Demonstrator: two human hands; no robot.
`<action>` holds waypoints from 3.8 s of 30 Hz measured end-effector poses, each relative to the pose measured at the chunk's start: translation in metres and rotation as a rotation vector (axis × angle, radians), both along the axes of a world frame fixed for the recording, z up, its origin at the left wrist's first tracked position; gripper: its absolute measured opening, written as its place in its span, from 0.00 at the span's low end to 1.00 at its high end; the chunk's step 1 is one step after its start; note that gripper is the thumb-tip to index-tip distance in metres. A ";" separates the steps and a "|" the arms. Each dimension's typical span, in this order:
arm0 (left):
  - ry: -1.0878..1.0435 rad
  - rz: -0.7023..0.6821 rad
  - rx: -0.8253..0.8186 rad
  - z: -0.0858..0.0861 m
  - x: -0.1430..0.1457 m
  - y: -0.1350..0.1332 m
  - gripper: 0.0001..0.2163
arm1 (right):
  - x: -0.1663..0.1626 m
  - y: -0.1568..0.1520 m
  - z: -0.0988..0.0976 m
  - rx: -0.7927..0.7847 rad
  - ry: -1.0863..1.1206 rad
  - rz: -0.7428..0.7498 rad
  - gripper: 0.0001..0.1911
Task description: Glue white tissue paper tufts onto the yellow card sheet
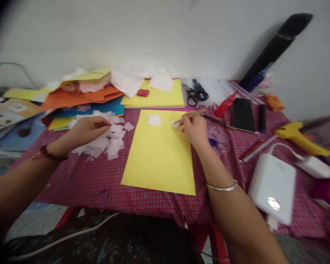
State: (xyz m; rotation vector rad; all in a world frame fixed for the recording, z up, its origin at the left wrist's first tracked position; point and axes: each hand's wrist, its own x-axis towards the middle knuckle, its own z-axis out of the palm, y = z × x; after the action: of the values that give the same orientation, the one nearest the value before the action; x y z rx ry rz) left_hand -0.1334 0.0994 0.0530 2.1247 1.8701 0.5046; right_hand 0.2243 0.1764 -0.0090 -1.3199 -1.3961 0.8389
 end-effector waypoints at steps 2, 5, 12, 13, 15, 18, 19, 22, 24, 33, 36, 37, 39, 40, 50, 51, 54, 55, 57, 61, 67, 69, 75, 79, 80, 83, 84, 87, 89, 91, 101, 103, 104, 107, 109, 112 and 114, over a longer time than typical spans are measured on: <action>0.000 -0.024 -0.002 0.001 0.003 0.003 0.06 | 0.000 -0.001 0.001 -0.025 0.023 -0.021 0.03; -0.008 -0.075 -0.010 0.000 0.012 0.013 0.07 | 0.000 -0.002 0.001 -0.026 0.066 -0.013 0.03; 0.182 0.011 -0.082 -0.012 0.039 0.051 0.10 | 0.002 -0.001 0.000 -0.050 0.071 0.003 0.02; 0.203 0.009 -0.101 -0.014 0.040 0.055 0.10 | 0.002 0.000 0.000 -0.045 0.076 -0.004 0.01; 0.196 -0.001 -0.167 -0.017 0.040 0.062 0.09 | 0.001 0.000 0.002 -0.049 0.090 -0.006 0.02; 0.117 -0.020 -0.272 -0.016 0.038 0.067 0.10 | 0.000 0.000 0.005 -0.093 0.147 -0.008 0.02; 0.092 -0.021 -0.281 -0.013 0.038 0.068 0.11 | 0.000 0.001 0.006 -0.099 0.179 -0.013 0.02; -0.064 -0.039 -0.216 -0.001 0.047 0.069 0.12 | -0.001 0.002 0.009 -0.131 0.241 -0.023 0.02; -0.184 -0.079 -0.195 0.008 0.064 0.067 0.11 | -0.001 0.001 0.010 -0.147 0.256 -0.032 0.02; -0.299 -0.479 -0.361 0.001 0.152 0.072 0.04 | 0.002 0.008 -0.003 -0.057 0.129 -0.008 0.03; -0.133 -0.540 -0.316 -0.007 0.158 0.085 0.02 | 0.002 0.009 -0.005 -0.009 0.068 -0.002 0.04; -0.095 -0.547 -0.275 -0.010 0.159 0.089 0.03 | 0.002 0.009 -0.005 -0.006 0.050 0.001 0.04; -0.048 -0.564 -0.152 -0.016 0.161 0.098 0.05 | 0.002 0.007 -0.004 -0.008 0.023 0.004 0.04; -0.031 -0.577 -0.083 -0.020 0.162 0.101 0.06 | 0.001 0.007 -0.003 -0.012 0.013 0.004 0.04; -0.159 -0.537 -0.025 -0.045 0.174 0.114 0.07 | 0.004 0.005 -0.002 -0.001 0.014 0.011 0.04; -0.188 -0.525 -0.034 -0.045 0.175 0.113 0.07 | 0.004 0.005 -0.002 -0.002 0.023 0.009 0.04; -0.253 -0.487 -0.076 -0.046 0.178 0.112 0.04 | 0.004 0.004 0.000 -0.006 0.057 0.003 0.04; -0.264 -0.480 -0.090 -0.047 0.179 0.111 0.03 | 0.004 0.004 0.001 -0.002 0.077 -0.006 0.04; -0.273 -0.468 -0.107 -0.048 0.180 0.111 0.03 | 0.003 0.001 0.005 0.028 0.130 -0.043 0.05; -0.250 -0.458 -0.090 -0.051 0.181 0.113 0.01 | -0.001 -0.008 0.011 0.129 0.179 -0.060 0.06; -0.247 -0.470 -0.059 -0.053 0.181 0.117 0.04 | -0.007 -0.014 0.008 0.138 -0.193 0.025 0.07; -0.266 -0.465 -0.060 -0.055 0.180 0.118 0.05 | -0.007 -0.014 0.007 0.114 -0.311 0.031 0.08; -0.312 -0.476 -0.059 -0.062 0.179 0.123 0.02 | -0.009 -0.016 0.013 0.098 -0.519 0.052 0.10; -0.295 -0.491 -0.057 -0.060 0.179 0.123 0.04 | -0.013 -0.021 0.024 0.104 -0.745 0.069 0.12; -0.277 -0.496 -0.051 -0.058 0.179 0.122 0.05 | -0.014 -0.022 0.026 0.098 -0.802 0.069 0.12; -0.223 -0.495 -0.033 -0.054 0.179 0.122 0.10 | -0.018 -0.024 0.030 0.093 -0.911 0.071 0.14; -0.216 -0.491 -0.034 -0.052 0.179 0.121 0.10 | -0.018 -0.024 0.030 0.103 -0.927 0.072 0.14; -0.220 -0.494 -0.061 -0.047 0.176 0.118 0.07 | -0.018 -0.024 0.030 0.147 -0.925 0.081 0.14; -0.218 -0.517 -0.093 -0.045 0.173 0.115 0.09 | -0.018 -0.024 0.031 0.158 -0.912 0.085 0.14; -0.193 -0.554 -0.115 -0.043 0.171 0.113 0.12 | -0.017 -0.023 0.031 0.147 -0.906 0.083 0.13; -0.058 -0.492 0.037 -0.055 0.178 0.115 0.09 | -0.003 -0.018 0.014 0.140 -0.328 -0.020 0.11; -0.071 -0.481 0.026 -0.054 0.179 0.115 0.10 | -0.002 -0.017 0.012 0.124 -0.239 -0.037 0.11; -0.082 -0.479 0.021 -0.053 0.179 0.115 0.10 | -0.003 -0.017 0.012 0.117 -0.218 -0.034 0.11; -0.134 -0.493 -0.003 -0.050 0.177 0.114 0.09 | -0.005 -0.016 0.012 0.111 -0.202 -0.017 0.10; -0.186 -0.549 -0.034 -0.049 0.173 0.113 0.07 | -0.006 -0.015 0.012 0.121 -0.196 -0.028 0.10; -0.248 -0.677 -0.060 -0.050 0.168 0.114 0.04 | -0.006 -0.013 0.010 0.127 -0.189 -0.046 0.11; -0.249 -0.707 -0.063 -0.050 0.166 0.114 0.04 | -0.005 -0.012 0.009 0.115 -0.207 -0.027 0.11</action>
State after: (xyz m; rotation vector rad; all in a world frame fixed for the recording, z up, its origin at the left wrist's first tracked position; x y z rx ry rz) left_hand 0.0327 0.2133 0.0029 2.3503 0.8994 0.4949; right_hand 0.2188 0.1645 -0.0002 -1.3623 -1.5600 0.6075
